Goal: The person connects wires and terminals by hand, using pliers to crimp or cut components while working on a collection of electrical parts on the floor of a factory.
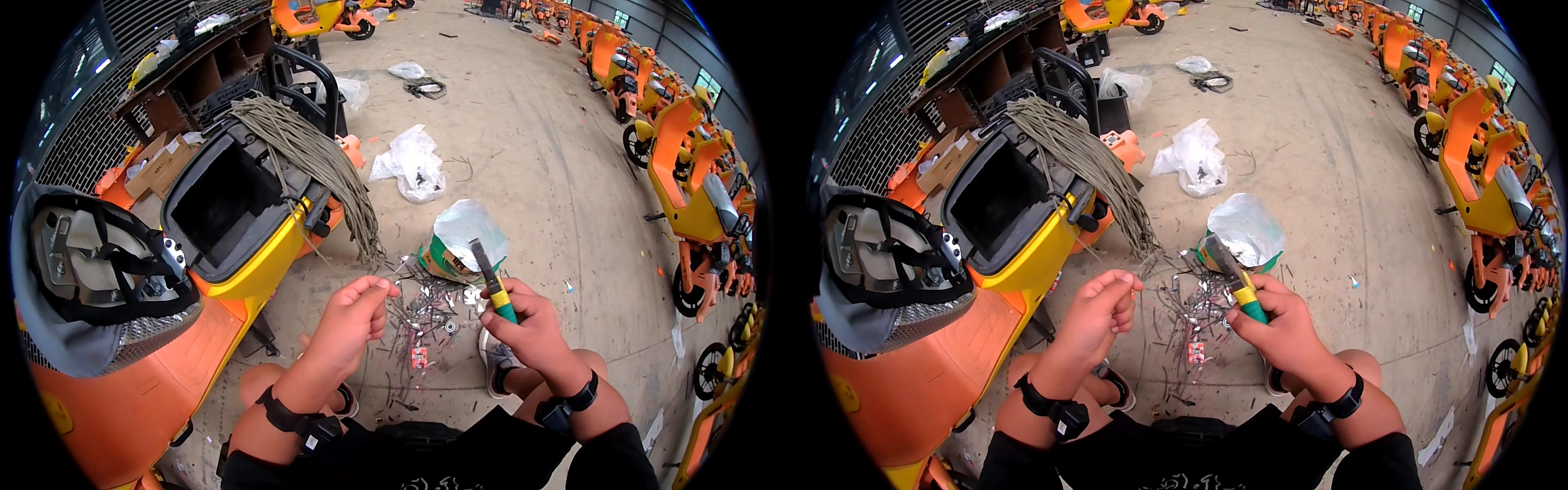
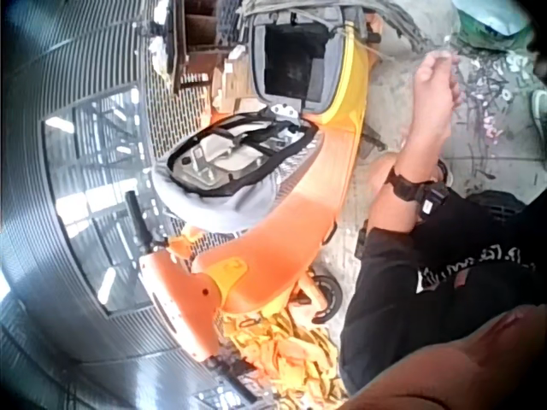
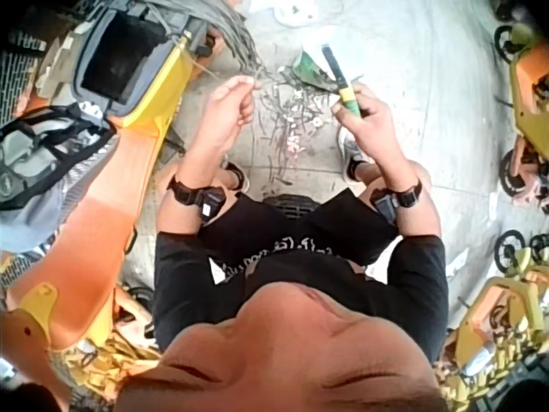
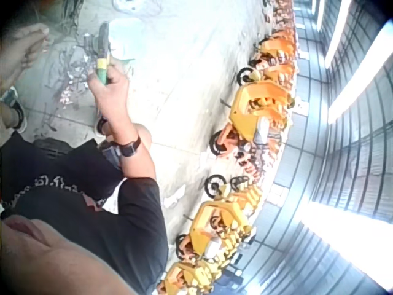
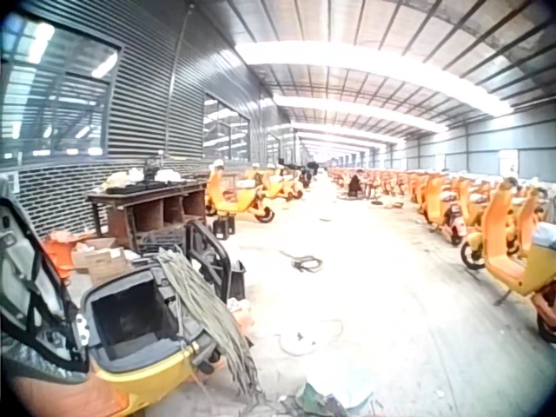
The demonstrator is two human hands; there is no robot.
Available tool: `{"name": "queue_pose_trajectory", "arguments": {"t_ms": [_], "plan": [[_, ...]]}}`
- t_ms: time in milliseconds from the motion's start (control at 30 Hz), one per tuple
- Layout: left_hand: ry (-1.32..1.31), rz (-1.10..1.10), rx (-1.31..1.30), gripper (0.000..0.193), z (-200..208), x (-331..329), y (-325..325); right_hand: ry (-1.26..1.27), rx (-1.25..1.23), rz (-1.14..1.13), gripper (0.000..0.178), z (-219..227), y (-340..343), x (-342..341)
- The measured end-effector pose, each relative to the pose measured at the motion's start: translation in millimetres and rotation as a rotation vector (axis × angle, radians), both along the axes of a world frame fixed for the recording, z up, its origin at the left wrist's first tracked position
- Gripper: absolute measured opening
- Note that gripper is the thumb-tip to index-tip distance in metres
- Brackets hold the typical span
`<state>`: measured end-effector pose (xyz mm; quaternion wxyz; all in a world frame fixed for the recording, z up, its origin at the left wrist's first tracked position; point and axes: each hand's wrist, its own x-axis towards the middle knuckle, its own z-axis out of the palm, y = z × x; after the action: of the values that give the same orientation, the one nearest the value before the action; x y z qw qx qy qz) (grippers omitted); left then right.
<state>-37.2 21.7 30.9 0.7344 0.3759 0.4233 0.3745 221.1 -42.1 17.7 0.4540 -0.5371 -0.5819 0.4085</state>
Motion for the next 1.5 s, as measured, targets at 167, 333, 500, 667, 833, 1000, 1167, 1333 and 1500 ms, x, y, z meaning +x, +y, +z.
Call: {"name": "queue_pose_trajectory", "arguments": {"t_ms": [167, 333, 500, 667, 833, 1000, 1167, 1333, 1500], "plan": [[0.053, -0.013, 0.027, 0.02, -3, 4, -4, 0.061, 0.034, 0.001, 0.016, 2, 1, -7], [0.163, 0.006, 0.15, 0.02, -13, 13, -7, 0.251, -0.09, -0.072, 0.018, 9, 5, -4], [0.195, 0.019, 0.312, 0.022, -22, 17, -6, 0.35, -0.215, -0.059, 0.021, 9, 9, -2], [0.205, 0.006, 0.323, 0.022, -20, 21, -8, 0.469, -0.393, -0.042, 0.024, 2, 10, -7], [0.018, -0.059, 0.143, 0.02, -15, 31, -15, 0.485, -0.458, -0.016, 0.027, -2, 4, -17], [-0.027, -0.161, 0.032, 0.02, -13, 33, -16, 0.575, -0.525, 0.008, 0.028, -3, 4, -21], [0.002, -0.262, 0.081, 0.019, -19, 36, -18, 0.674, -0.454, 0.004, 0.031, 1, 7, -29], [0.045, -0.323, 0.09, 0.017, -20, 41, -22, 0.752, -0.45, 0.024, 0.032, -1, 12, -29], [0.088, -0.36, 0.078, 0.017, -20, 41, -23, 0.734, -0.406, 0.035, 0.026, -3, 12, -29]]}}
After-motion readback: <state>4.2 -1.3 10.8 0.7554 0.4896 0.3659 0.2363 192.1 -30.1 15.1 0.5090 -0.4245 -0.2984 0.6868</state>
